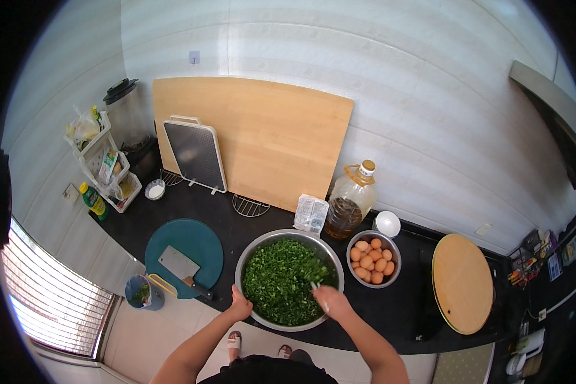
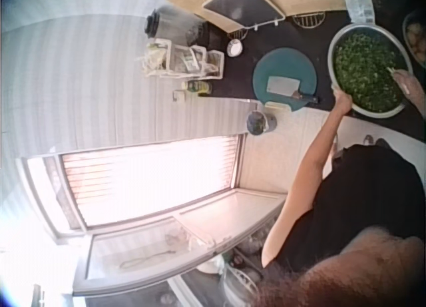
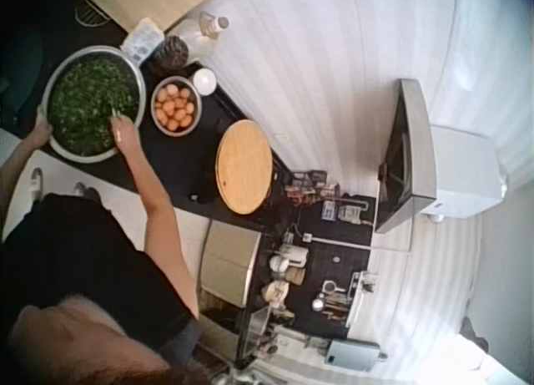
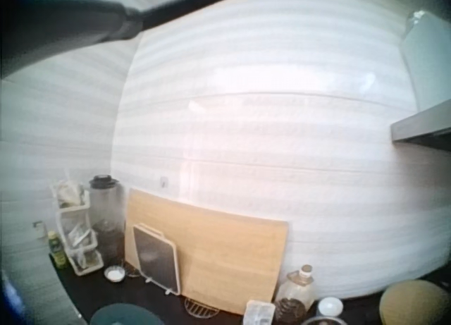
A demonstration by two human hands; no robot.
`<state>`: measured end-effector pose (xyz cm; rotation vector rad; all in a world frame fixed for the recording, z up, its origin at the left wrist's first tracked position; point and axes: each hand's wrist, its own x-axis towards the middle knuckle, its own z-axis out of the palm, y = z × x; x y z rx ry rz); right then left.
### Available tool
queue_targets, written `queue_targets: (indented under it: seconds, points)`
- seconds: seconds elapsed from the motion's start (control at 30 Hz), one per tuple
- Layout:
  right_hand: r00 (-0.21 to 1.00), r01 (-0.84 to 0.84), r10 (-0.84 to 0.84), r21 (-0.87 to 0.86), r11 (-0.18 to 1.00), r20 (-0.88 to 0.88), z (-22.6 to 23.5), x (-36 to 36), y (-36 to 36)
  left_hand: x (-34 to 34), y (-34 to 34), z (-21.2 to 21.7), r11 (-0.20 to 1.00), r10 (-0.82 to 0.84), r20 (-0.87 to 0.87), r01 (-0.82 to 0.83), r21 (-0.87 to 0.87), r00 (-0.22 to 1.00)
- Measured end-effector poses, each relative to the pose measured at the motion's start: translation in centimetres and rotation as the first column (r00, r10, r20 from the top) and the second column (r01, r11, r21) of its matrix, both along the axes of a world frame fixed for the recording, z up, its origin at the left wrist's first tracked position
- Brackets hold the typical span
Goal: The person mixes chopped green vegetables in a large metal bowl using chopsticks. They briefly retrieve a small packet of seasoning from a shelf and add its contents to the bowl before continuing to mix the ingredients thoroughly.
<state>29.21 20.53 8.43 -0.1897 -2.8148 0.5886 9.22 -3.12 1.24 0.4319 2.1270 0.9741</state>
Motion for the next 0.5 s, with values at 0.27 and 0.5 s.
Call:
queue_targets:
  seconds: [0.27, 0.5]
  points:
    - [0.94, 0.173, -0.328, -0.692, 0.701, -0.097, 0.1, -2.5, -4.7, -0.1, 0.3, -0.9, 0.994, 0.0, -0.047, -0.005, -0.113, 0.999]
    - [0.86, 0.427, -0.51, -0.519, 0.741, -0.02, 3.1, 2.5, -0.1, -0.2, 0.2, -2.6, 0.992, -0.013, -0.082, 0.003, -0.129, 0.997]
